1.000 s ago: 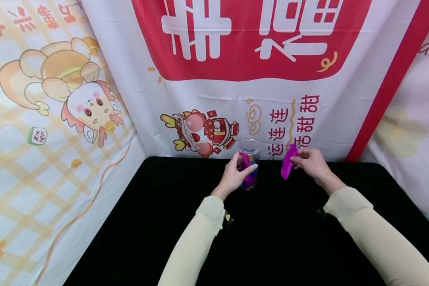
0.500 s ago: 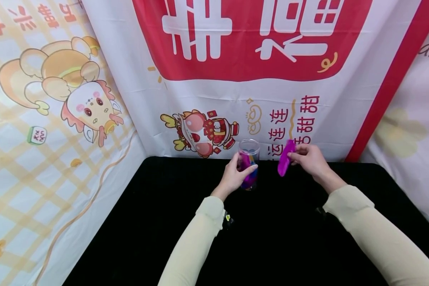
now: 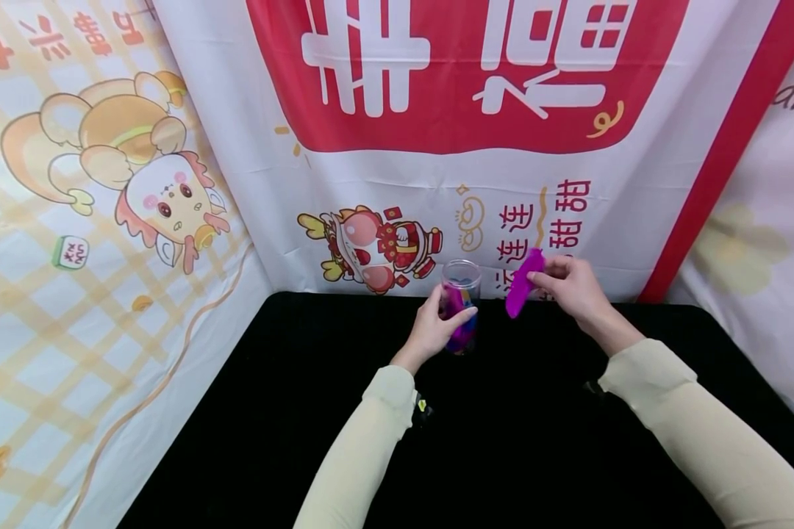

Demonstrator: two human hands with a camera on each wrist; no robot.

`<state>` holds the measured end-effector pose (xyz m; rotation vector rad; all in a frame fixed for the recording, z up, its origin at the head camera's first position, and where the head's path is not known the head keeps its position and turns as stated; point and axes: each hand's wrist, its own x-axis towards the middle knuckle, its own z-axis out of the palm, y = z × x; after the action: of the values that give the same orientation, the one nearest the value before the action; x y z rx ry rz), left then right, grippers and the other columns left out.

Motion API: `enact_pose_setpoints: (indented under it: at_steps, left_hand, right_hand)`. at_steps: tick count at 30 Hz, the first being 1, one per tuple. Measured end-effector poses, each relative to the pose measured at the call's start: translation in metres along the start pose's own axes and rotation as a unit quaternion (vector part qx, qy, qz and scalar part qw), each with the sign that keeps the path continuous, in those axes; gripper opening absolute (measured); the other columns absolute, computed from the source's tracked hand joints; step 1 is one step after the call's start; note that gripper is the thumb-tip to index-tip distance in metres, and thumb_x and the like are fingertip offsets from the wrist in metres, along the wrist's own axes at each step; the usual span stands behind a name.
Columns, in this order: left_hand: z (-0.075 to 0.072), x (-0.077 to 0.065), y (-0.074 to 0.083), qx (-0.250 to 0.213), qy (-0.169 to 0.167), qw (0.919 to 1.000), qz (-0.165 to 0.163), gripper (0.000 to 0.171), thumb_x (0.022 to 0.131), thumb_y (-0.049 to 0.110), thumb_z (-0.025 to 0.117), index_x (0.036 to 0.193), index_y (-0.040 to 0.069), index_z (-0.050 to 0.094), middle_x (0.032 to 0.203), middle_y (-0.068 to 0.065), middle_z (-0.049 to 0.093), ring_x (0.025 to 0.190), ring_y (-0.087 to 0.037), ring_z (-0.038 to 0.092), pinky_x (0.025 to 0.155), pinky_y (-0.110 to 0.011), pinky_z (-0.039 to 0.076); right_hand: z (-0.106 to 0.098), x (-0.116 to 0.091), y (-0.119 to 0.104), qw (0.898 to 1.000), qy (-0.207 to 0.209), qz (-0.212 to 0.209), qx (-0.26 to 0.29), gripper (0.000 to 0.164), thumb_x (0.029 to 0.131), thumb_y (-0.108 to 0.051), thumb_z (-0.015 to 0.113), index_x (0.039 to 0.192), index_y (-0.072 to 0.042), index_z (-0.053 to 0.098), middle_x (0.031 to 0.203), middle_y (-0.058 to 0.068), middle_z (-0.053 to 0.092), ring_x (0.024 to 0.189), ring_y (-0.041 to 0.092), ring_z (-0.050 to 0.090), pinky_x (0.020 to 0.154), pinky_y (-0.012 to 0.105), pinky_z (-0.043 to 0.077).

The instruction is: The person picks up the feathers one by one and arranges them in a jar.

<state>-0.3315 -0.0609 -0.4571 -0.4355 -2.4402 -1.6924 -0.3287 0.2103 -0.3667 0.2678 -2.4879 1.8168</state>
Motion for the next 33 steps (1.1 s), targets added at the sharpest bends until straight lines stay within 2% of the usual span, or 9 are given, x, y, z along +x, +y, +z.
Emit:
enact_pose_setpoints:
  at_steps: [6,13,23,30,33]
  left_hand:
    - [0.000,0.000,0.000,-0.003,-0.001,1.0000,-0.002,0.051,0.092,0.044,0.077,0.131,0.022,0.052,0.122,0.001,0.066,0.116,-0.016,0.063,0.102,-0.039,0.051]
    - [-0.001,0.000,-0.002,-0.010,-0.009,0.9999,-0.007,0.051,0.093,0.044,0.076,0.131,0.022,0.051,0.123,0.001,0.066,0.117,-0.016,0.063,0.102,-0.040,0.051]
    - [-0.001,-0.001,0.000,-0.002,-0.004,1.0000,-0.005,0.049,0.093,0.042,0.076,0.129,0.021,0.052,0.120,0.001,0.065,0.115,-0.016,0.063,0.101,-0.040,0.052]
    - [-0.002,0.000,0.000,-0.004,-0.005,1.0000,-0.001,0.049,0.092,0.043,0.077,0.129,0.022,0.052,0.120,0.002,0.065,0.113,-0.016,0.063,0.101,-0.040,0.052]
    - [-0.001,0.000,0.000,-0.004,-0.005,1.0000,-0.001,0.048,0.092,0.043,0.077,0.129,0.022,0.052,0.119,0.003,0.065,0.113,-0.015,0.063,0.100,-0.039,0.052]
  right_hand:
    - [0.007,0.001,-0.013,0.999,0.022,-0.029,0.028,0.032,0.098,-0.017,0.072,0.110,0.011,0.065,0.085,-0.004,0.075,0.075,0.008,0.070,0.071,0.024,0.059]
    - [0.015,0.000,-0.029,0.996,0.039,-0.050,0.056,0.024,0.096,-0.011,0.074,0.101,0.011,0.065,0.079,-0.003,0.074,0.069,0.012,0.070,0.067,0.026,0.060]
    - [0.024,0.002,-0.039,0.994,0.047,-0.075,0.063,0.023,0.095,-0.009,0.074,0.102,0.012,0.067,0.082,0.002,0.074,0.070,0.011,0.069,0.068,0.027,0.061]
    - [0.028,0.001,-0.046,0.994,0.051,-0.085,0.044,0.026,0.094,-0.011,0.075,0.103,0.012,0.066,0.079,-0.007,0.072,0.073,0.006,0.068,0.069,0.021,0.059]
    - [0.030,0.001,-0.048,0.994,0.044,-0.085,0.049,0.027,0.095,-0.010,0.075,0.104,0.013,0.065,0.079,-0.008,0.072,0.073,0.007,0.070,0.071,0.022,0.059]
